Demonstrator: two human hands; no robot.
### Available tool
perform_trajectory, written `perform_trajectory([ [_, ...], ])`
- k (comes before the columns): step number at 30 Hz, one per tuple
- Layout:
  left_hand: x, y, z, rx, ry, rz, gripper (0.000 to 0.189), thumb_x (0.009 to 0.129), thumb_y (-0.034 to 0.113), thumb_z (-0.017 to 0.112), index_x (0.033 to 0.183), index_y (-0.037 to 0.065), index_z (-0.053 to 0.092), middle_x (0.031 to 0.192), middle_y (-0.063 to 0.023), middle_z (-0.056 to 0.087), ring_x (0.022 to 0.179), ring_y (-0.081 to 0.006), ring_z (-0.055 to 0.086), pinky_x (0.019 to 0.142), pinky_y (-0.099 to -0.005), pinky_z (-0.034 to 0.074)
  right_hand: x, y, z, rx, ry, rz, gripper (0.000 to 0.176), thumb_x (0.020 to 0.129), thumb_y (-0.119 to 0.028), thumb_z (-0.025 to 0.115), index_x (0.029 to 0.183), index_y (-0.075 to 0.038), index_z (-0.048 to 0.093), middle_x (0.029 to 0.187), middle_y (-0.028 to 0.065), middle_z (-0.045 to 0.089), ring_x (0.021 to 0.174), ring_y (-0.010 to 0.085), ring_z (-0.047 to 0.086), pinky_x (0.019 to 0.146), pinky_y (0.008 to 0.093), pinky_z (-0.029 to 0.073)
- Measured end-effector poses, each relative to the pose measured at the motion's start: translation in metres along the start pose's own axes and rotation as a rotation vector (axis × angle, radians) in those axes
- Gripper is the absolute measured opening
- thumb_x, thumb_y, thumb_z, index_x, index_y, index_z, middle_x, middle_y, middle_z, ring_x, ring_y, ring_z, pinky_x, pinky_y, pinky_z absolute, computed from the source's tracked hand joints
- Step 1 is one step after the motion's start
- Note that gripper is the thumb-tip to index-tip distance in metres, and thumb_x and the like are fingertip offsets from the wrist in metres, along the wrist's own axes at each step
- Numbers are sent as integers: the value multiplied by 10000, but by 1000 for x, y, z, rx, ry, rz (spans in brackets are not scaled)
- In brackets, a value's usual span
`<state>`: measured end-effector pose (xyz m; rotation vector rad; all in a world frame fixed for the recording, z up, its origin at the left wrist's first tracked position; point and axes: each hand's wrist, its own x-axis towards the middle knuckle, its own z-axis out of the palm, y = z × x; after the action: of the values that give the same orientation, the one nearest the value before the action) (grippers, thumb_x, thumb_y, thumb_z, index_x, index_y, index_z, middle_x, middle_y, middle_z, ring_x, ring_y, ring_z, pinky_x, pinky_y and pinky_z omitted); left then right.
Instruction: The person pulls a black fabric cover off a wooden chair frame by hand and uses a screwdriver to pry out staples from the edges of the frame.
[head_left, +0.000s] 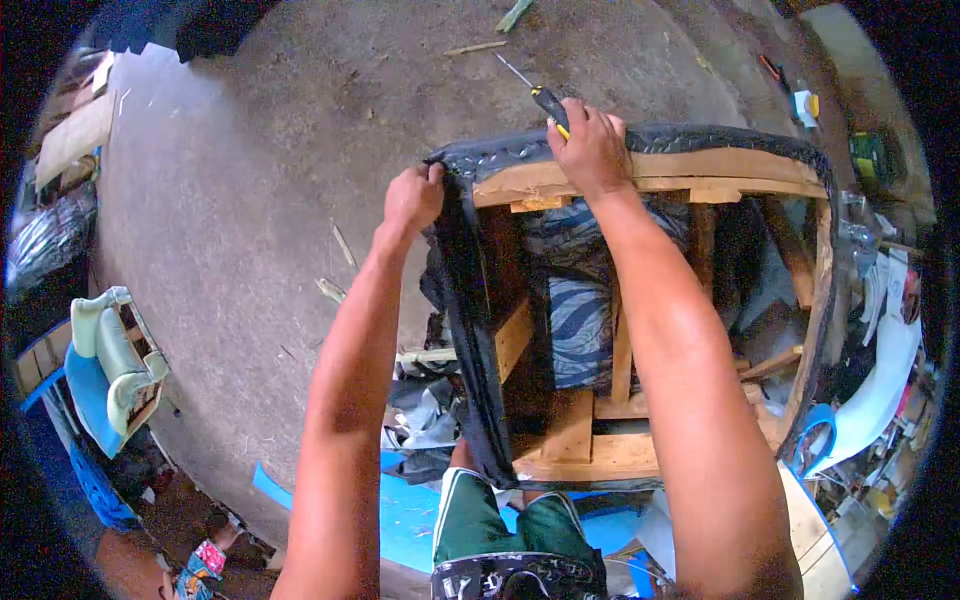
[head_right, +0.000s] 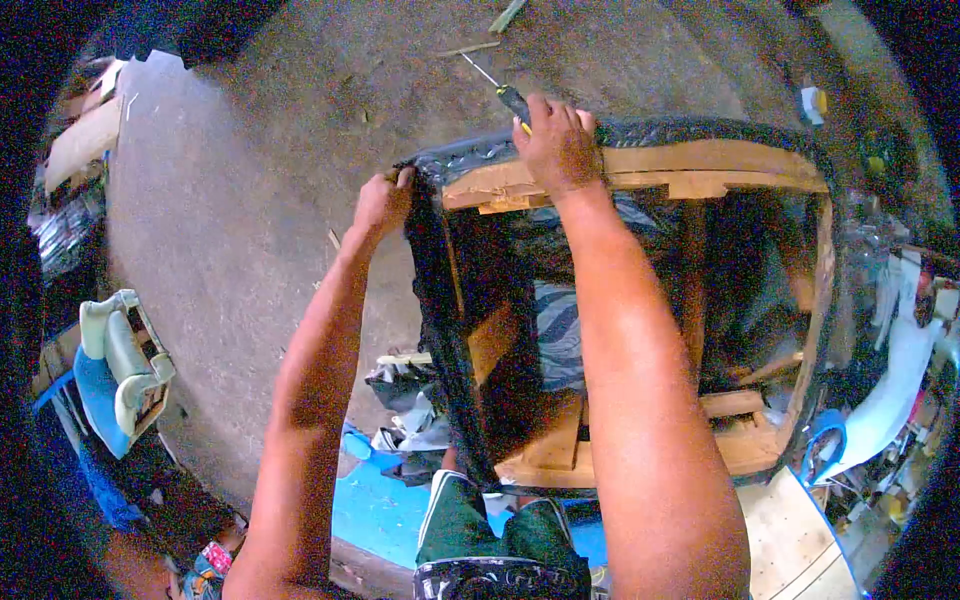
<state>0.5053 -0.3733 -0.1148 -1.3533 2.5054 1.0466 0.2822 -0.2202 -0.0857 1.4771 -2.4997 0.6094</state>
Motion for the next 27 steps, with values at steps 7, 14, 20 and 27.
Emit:
perform_trajectory([
  [7,-13,3,26,-986,8,-369,308,999,301,533,804,70,591,615,9,451,518,-102,423,444,-293,329,1,2,1,-10,-23,-12,297,895,-315,613,1075,-83,561,910,145,650,893,346,629,845,475,437],
  [14,-16,14,27,-986,17,-545,353,960,370,546,866,38,620,630,-16,476,505,-130,434,451,-309,335,1,0,1,-17,-69,27,300,896,-338,603,1055,-89,552,929,150,644,901,351,620,848,495,427],
  [20,-14,-6,41,-591,235,-105,411,950,368,537,784,-3,597,670,-63,540,561,-180,494,530,-372,373,1,0,1,-46,-50,10,296,901,-303,612,1099,-88,562,899,137,659,887,341,632,832,473,437],
  [27,-132,-27,-11,-858,142,89,342,1044,341,459,985,39,609,781,-28,555,793,-144,536,737,-302,421,-8,3,12,-21,41,-31,368,880,-312,633,1151,-68,578,951,173,665,894,376,630,832,490,447],
])
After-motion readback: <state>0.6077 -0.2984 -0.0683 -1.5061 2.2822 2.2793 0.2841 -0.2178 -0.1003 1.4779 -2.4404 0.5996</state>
